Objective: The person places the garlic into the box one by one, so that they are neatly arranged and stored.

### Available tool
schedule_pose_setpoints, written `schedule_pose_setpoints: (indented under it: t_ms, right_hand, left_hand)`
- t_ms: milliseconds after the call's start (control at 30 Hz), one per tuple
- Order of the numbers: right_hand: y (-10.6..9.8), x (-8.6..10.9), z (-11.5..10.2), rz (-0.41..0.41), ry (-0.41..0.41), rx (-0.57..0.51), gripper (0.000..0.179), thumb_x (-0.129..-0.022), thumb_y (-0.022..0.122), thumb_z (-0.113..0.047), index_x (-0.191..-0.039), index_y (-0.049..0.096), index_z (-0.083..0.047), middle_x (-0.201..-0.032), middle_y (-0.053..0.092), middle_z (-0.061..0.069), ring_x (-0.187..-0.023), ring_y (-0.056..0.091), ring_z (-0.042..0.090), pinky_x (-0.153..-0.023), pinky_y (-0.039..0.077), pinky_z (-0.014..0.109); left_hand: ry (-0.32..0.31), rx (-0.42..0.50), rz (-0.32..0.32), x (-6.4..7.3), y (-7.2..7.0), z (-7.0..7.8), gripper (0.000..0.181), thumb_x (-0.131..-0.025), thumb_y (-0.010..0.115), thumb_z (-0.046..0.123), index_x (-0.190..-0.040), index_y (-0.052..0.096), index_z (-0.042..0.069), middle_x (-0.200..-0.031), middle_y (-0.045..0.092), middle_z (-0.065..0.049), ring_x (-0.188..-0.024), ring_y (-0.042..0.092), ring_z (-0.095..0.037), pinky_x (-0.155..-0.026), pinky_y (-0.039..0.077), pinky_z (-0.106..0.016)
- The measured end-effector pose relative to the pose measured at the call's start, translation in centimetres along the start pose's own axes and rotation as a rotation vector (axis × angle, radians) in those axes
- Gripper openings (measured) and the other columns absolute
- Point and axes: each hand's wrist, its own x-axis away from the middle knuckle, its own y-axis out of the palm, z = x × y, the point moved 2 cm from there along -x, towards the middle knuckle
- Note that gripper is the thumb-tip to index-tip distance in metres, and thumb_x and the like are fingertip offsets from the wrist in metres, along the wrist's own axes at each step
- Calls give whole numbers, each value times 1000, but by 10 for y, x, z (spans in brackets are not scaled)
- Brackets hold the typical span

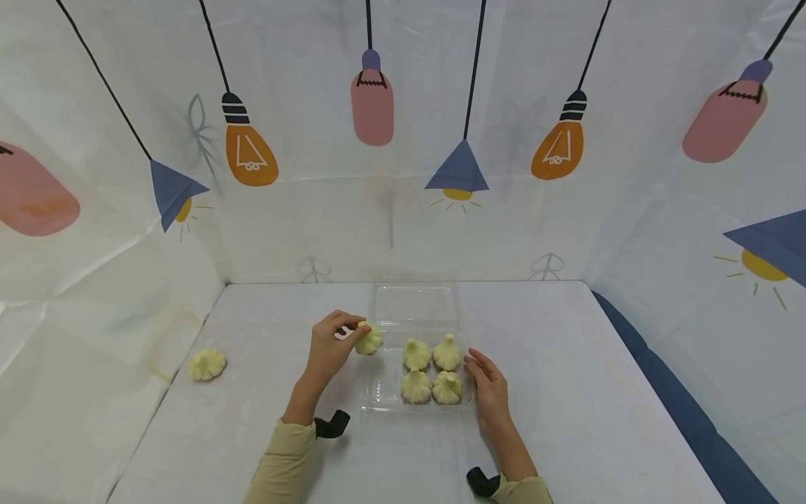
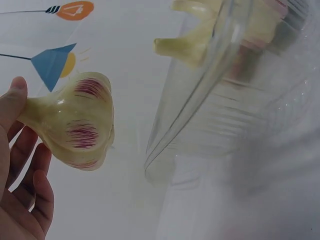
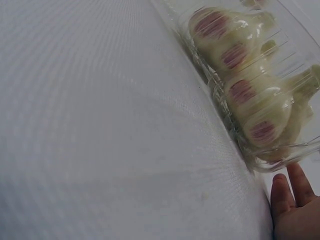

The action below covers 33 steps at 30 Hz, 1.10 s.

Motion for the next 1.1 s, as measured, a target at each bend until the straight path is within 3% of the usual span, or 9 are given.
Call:
schedule_pose_setpoints:
  t_ms: [133, 400, 700, 1100]
  right_hand:
    - [1, -1, 1, -5, -2, 7, 38, -102, 52, -15, -139, 52, -6, -133, 54, 16, -117, 51, 12, -92, 42, 18]
    - [1, -2, 0, 5, 23, -21, 39, -102, 54, -17, -139, 52, -8, -135, 54, 15, -120, 49, 15, -97, 41, 24]
    - [-6, 2, 1, 2, 14, -1, 38, -102, 53, -16, -138, 52, -5, -133, 54, 17, -121, 48, 20, -90, 44, 18]
    - [-1, 1, 0, -18, 22, -26, 39, -102, 52, -16, -140, 51, -6, -136, 52, 16, -127, 45, 21, -103, 38, 30]
  left_hand:
    - [20, 11, -14, -1, 7, 1, 15, -79, 82, 16, -91, 76, 11, -81, 65, 4, -74, 60, -13, -61, 48, -29]
    - [23, 27, -54, -3, 21, 0, 14, -80, 81, 17, -92, 76, 13, -82, 64, 6, -76, 61, -12, -60, 51, -39]
    - [-22, 55, -91, 9, 36, -4, 15, -80, 81, 19, -92, 76, 13, -82, 64, 9, -75, 61, -11, -61, 50, -37]
    - [-62, 30, -120, 10, 39, -10, 15, -81, 80, 23, -91, 76, 12, -82, 64, 9, -76, 62, -10, -63, 52, -39]
